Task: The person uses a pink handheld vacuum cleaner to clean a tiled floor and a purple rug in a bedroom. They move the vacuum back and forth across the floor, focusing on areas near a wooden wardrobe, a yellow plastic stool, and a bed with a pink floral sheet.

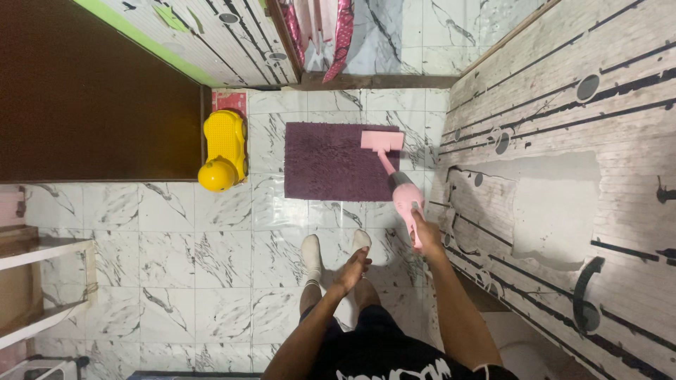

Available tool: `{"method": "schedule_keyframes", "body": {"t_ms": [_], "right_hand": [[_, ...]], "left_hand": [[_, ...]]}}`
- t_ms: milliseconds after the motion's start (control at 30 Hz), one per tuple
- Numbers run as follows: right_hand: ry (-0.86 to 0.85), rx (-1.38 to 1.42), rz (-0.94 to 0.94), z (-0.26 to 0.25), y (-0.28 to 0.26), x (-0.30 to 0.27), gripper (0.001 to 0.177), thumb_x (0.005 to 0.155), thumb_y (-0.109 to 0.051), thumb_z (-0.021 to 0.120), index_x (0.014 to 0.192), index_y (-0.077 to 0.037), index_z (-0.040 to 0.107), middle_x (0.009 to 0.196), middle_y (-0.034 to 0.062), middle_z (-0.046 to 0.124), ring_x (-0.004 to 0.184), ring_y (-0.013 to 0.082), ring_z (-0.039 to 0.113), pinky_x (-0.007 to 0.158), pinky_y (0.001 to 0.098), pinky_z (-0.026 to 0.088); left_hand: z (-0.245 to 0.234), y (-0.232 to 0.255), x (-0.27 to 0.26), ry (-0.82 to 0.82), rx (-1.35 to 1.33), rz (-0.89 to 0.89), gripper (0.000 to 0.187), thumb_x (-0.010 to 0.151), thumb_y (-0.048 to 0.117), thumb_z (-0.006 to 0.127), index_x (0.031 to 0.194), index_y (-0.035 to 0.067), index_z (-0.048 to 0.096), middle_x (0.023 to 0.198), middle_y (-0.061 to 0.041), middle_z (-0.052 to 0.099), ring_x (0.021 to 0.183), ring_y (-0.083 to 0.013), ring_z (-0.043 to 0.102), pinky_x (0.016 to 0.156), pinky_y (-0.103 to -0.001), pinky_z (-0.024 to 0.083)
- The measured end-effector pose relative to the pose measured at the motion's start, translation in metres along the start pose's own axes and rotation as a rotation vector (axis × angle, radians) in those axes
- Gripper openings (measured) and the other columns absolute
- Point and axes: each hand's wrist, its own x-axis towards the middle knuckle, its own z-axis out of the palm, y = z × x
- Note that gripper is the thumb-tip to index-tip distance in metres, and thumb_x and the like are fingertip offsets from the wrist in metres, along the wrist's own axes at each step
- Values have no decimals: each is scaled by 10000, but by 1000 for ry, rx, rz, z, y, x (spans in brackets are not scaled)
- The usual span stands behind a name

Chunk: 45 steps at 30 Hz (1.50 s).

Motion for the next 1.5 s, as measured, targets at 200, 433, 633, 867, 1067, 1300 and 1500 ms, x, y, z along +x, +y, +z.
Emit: {"method": "schedule_keyframes", "body": {"t_ms": [200,433,633,867,1067,1300,1500], "right_hand": [[-24,-80,68,-27,57,-60,665,878,-631,688,572,-50,583,494,46,498,366,152,427,367,345,302],[-67,73,177,-41,103,-113,604,848,-593,704,570,-95,506,431,54,374,298,193,298,328,368,180],[-42,68,326,-52,117,-137,590,888,-559,717,594,-109,475,449,27,350,313,179,292,340,349,176],[-57,-59,209,-60,76,-161,471,871,-460,731,670,-55,601,498,29,437,360,155,364,358,337,245],[-67,-27,11,-22,18,-157,463,868,-447,759,746,-6,694,521,38,535,366,131,428,355,304,292],[-174,-66,-165,93,-27,-55,543,834,-563,746,736,-43,625,510,48,528,358,158,492,329,329,367],[-163,-139,67,122,-41,-12,597,835,-604,737,753,-28,601,530,36,523,374,166,477,336,353,351]], "left_hand": [[14,1,0,-12,8,-24,808,946,709,346,1583,212,376,1410,-118,636,1237,-286,629,989,-431,496],[9,7,0,-9,5,-18,809,948,726,353,1580,221,385,1401,-122,639,1212,-291,635,1000,-438,497],[5,11,1,3,-29,1,788,949,713,344,1566,228,422,1398,-123,641,1202,-296,625,1000,-456,495],[-6,5,-5,19,-109,14,771,960,700,348,1569,231,409,1415,-122,625,1221,-287,615,1017,-468,488],[-18,-1,-11,46,-119,6,755,975,682,307,1568,232,432,1424,-139,624,1251,-294,610,1053,-443,461],[-27,0,-21,60,-139,59,762,985,678,250,1568,218,420,1425,-156,626,1255,-303,625,1078,-426,441],[-33,4,-25,81,-238,70,794,976,707,234,1585,219,382,1447,-165,608,1249,-330,619,1090,-463,441]]}}
